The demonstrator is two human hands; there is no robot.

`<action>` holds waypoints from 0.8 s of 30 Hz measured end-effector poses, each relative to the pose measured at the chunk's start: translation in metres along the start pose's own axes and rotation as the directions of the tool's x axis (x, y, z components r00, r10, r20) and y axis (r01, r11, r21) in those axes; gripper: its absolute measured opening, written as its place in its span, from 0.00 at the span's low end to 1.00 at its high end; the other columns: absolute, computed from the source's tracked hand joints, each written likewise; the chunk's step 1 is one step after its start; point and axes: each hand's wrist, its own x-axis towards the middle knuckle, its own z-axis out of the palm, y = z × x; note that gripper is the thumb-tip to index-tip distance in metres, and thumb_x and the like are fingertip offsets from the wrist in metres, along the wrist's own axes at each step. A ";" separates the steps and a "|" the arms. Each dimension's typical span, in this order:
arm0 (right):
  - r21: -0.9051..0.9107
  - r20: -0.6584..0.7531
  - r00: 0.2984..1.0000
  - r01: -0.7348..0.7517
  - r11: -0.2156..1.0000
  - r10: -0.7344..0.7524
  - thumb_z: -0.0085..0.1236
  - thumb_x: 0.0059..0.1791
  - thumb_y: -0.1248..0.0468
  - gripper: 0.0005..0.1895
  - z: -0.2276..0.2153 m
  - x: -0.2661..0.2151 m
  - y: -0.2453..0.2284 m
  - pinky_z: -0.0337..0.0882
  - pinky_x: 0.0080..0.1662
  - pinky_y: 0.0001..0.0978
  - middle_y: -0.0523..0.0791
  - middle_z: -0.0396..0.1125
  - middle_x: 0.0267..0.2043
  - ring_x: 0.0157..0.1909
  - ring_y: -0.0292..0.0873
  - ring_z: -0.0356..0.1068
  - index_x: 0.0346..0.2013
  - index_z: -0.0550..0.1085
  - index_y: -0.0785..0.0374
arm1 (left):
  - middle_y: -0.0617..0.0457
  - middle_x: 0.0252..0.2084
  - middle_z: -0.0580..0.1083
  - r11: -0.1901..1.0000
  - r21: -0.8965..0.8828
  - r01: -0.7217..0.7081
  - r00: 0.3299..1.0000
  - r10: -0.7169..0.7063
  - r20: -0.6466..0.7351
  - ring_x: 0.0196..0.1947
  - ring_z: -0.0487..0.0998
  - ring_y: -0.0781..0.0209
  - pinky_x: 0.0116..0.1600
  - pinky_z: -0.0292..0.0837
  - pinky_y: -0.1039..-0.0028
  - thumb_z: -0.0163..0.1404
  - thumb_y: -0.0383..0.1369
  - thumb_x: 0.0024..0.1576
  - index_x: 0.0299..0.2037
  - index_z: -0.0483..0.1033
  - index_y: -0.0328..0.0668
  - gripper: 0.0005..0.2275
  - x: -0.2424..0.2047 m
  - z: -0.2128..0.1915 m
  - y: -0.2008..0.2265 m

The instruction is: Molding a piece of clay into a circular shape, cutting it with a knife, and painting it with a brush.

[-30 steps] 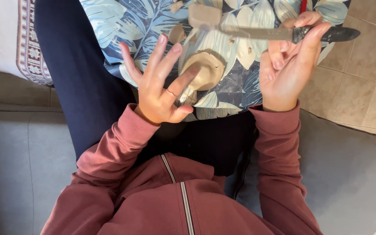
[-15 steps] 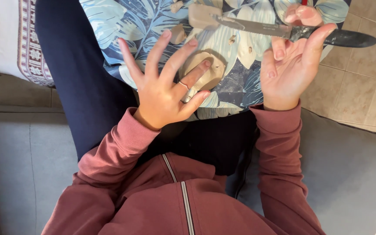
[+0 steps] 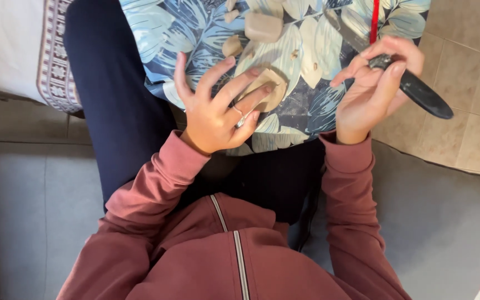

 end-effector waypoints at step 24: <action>0.157 -0.150 0.976 -0.135 0.978 0.159 0.39 0.62 0.47 0.21 -0.005 -0.011 0.003 0.52 0.24 0.26 0.55 0.70 0.44 0.22 0.36 0.52 0.64 0.60 0.55 | 0.53 0.51 0.72 0.998 0.053 -0.043 0.999 0.044 -0.020 0.54 0.70 0.47 0.67 0.45 0.38 0.53 0.43 0.54 0.55 0.82 0.55 0.18 -0.006 0.001 -0.003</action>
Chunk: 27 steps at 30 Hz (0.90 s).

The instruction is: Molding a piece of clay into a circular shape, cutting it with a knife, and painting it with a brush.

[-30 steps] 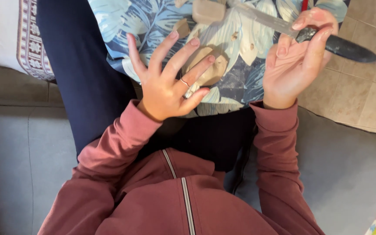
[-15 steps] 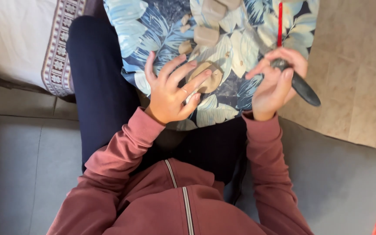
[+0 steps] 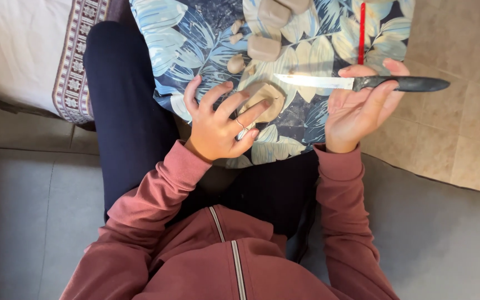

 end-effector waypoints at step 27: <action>0.238 0.059 0.996 0.049 0.970 -0.065 0.39 0.62 0.50 0.14 0.016 0.000 -0.010 0.47 0.25 0.22 0.44 0.57 0.50 0.25 0.31 0.40 0.56 0.63 0.54 | 0.49 0.58 0.68 0.985 -0.079 0.156 0.982 -0.146 0.120 0.62 0.62 0.44 0.73 0.28 0.45 0.50 0.43 0.60 0.60 0.80 0.61 0.18 -0.009 -0.011 0.003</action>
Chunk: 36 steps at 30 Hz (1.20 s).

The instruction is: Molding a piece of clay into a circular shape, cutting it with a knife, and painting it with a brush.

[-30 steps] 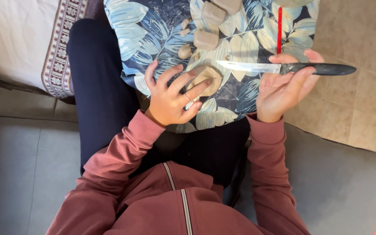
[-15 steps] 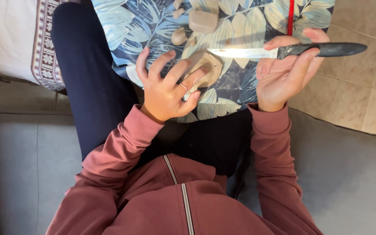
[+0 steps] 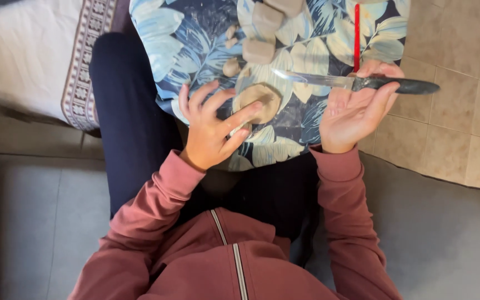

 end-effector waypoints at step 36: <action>-0.364 0.106 0.993 0.091 0.927 -0.056 0.45 0.59 0.40 0.24 0.029 -0.001 -0.001 0.45 0.19 0.26 0.45 0.52 0.36 0.17 0.34 0.41 0.43 0.54 0.56 | 0.46 0.50 0.72 1.000 0.027 -0.005 0.996 0.007 -0.093 0.51 0.69 0.49 0.72 0.34 0.53 0.47 0.40 0.60 0.54 0.84 0.48 0.17 -0.001 0.010 -0.003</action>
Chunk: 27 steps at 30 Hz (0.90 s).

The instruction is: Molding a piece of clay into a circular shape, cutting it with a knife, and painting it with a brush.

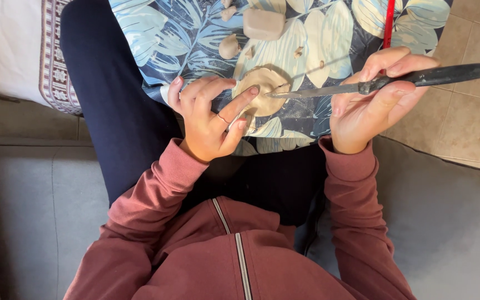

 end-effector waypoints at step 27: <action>-0.179 0.168 0.968 0.215 0.960 -0.185 0.39 0.61 0.42 0.28 0.039 0.032 0.005 0.48 0.31 0.30 0.48 0.59 0.19 0.19 0.38 0.43 0.46 0.67 0.68 | 0.48 0.51 0.73 0.996 -0.084 0.016 1.000 -0.014 0.028 0.52 0.68 0.50 0.69 0.38 0.52 0.45 0.42 0.60 0.56 0.82 0.46 0.19 0.005 -0.007 0.002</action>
